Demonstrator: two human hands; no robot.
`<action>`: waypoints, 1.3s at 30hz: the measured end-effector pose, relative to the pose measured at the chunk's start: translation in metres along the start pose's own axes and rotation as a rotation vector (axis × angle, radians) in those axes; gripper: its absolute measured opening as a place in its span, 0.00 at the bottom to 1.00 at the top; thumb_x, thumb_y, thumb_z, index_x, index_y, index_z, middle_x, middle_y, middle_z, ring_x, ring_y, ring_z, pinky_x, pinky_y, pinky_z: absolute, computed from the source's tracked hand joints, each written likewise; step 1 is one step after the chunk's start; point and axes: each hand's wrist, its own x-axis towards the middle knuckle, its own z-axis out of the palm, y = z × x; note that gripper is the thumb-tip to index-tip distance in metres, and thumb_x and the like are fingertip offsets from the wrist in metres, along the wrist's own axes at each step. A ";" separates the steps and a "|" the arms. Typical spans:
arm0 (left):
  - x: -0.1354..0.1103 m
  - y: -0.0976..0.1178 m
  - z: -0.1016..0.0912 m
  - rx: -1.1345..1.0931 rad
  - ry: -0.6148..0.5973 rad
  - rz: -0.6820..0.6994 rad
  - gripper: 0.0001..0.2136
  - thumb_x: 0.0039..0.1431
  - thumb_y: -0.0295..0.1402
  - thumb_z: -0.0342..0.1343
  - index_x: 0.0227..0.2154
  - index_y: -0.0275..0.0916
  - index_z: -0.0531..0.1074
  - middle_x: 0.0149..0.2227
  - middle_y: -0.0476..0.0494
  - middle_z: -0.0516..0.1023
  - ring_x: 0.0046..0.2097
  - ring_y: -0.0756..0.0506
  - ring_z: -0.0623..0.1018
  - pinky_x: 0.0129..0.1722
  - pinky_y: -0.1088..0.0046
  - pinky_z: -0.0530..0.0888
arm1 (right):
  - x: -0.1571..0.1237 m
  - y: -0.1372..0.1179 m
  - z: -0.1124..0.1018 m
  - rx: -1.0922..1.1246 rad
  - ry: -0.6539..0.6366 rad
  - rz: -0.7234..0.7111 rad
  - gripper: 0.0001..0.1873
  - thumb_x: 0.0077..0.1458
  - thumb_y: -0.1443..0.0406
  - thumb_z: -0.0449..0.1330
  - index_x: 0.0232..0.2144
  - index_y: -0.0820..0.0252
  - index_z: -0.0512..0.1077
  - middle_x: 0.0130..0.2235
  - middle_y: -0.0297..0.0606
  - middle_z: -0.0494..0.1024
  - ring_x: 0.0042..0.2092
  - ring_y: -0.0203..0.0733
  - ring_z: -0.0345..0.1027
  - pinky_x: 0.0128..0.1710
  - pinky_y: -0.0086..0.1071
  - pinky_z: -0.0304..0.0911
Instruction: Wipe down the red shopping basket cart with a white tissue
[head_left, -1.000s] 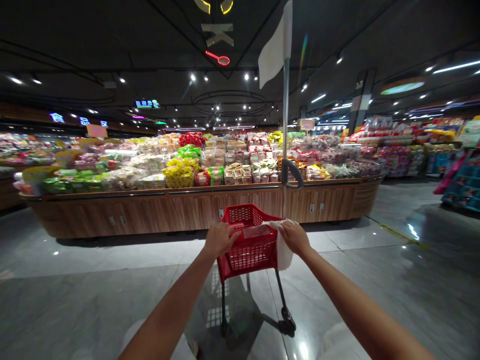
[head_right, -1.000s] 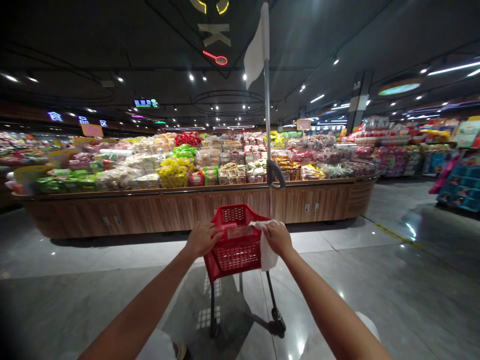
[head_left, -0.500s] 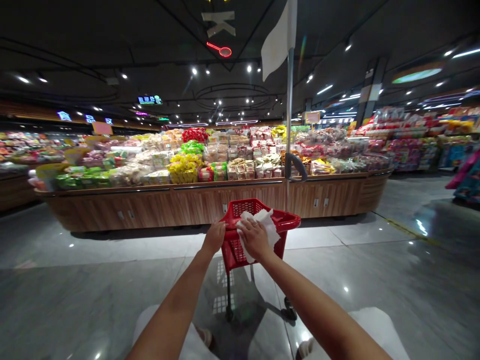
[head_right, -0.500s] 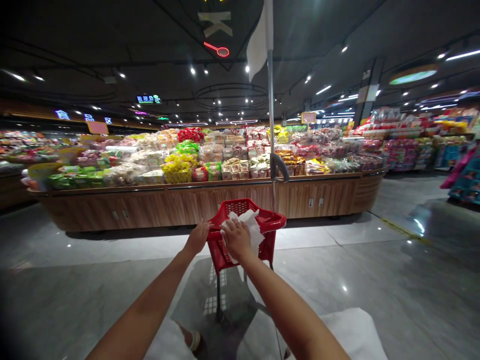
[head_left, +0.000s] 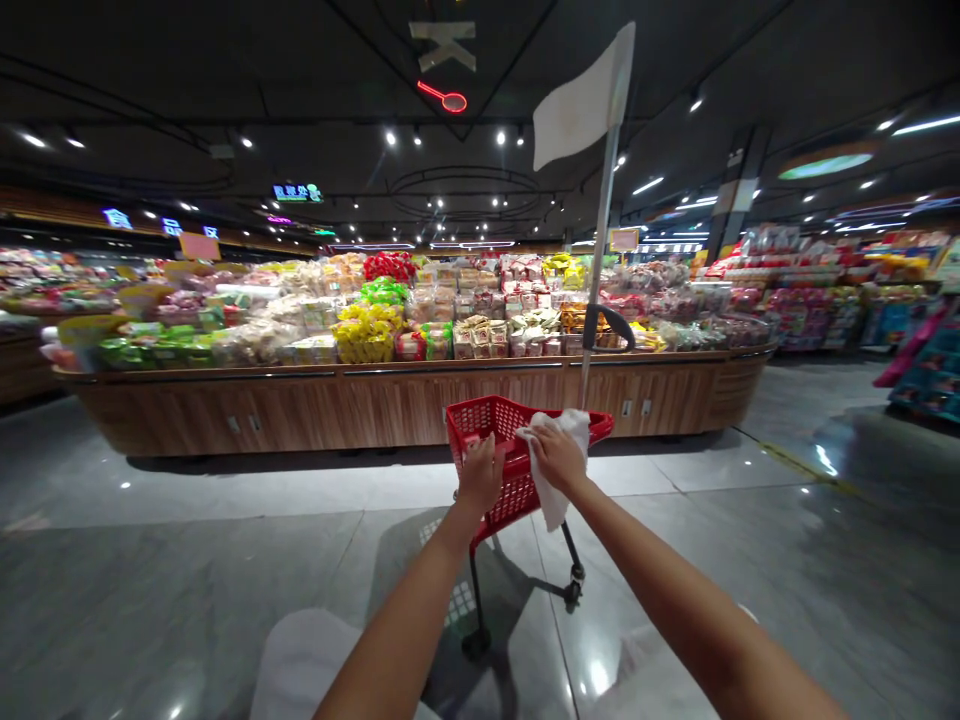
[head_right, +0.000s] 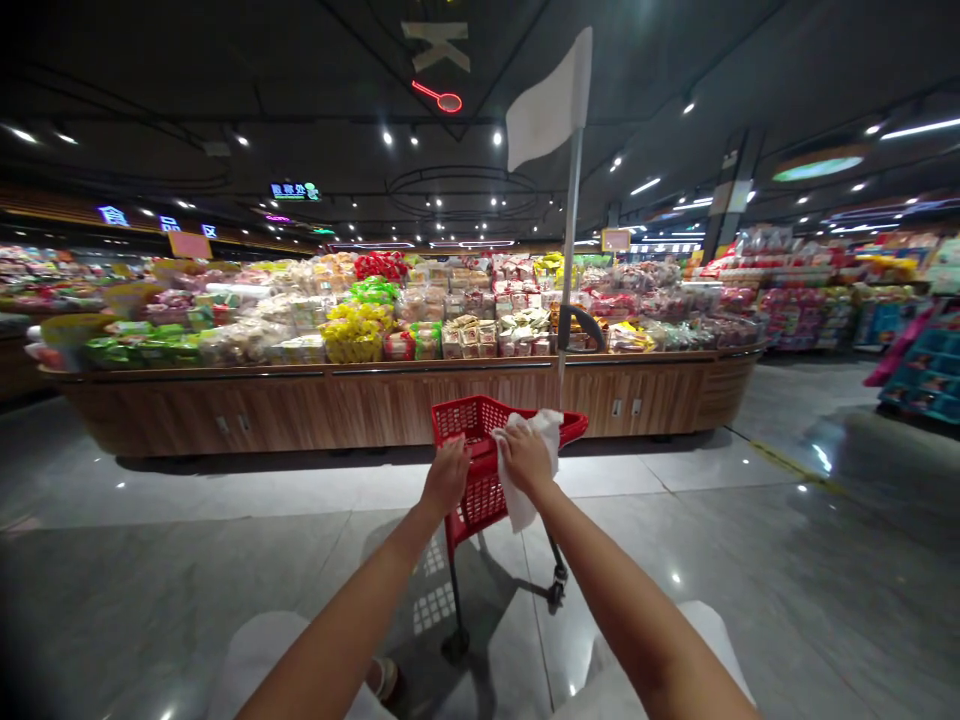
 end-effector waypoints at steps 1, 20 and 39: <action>0.001 0.005 0.006 -0.019 0.002 -0.010 0.23 0.67 0.36 0.37 0.60 0.33 0.59 0.61 0.34 0.65 0.64 0.41 0.61 0.63 0.55 0.58 | -0.004 -0.007 0.004 0.015 -0.006 -0.033 0.21 0.66 0.60 0.42 0.48 0.54 0.73 0.51 0.39 0.75 0.57 0.45 0.62 0.59 0.44 0.52; -0.006 0.034 0.035 -0.440 -0.136 0.187 0.25 0.67 0.38 0.34 0.64 0.35 0.49 0.66 0.39 0.55 0.66 0.47 0.57 0.64 0.63 0.57 | -0.060 0.025 -0.015 0.199 0.084 -0.070 0.22 0.66 0.60 0.40 0.53 0.54 0.69 0.55 0.39 0.72 0.62 0.45 0.55 0.63 0.50 0.49; -0.014 0.003 0.076 0.018 -0.154 -0.061 0.22 0.67 0.37 0.35 0.61 0.37 0.58 0.63 0.39 0.61 0.65 0.42 0.57 0.64 0.59 0.56 | -0.051 0.019 -0.004 -0.341 0.156 0.046 0.16 0.64 0.65 0.48 0.44 0.61 0.74 0.43 0.44 0.78 0.50 0.47 0.66 0.56 0.41 0.51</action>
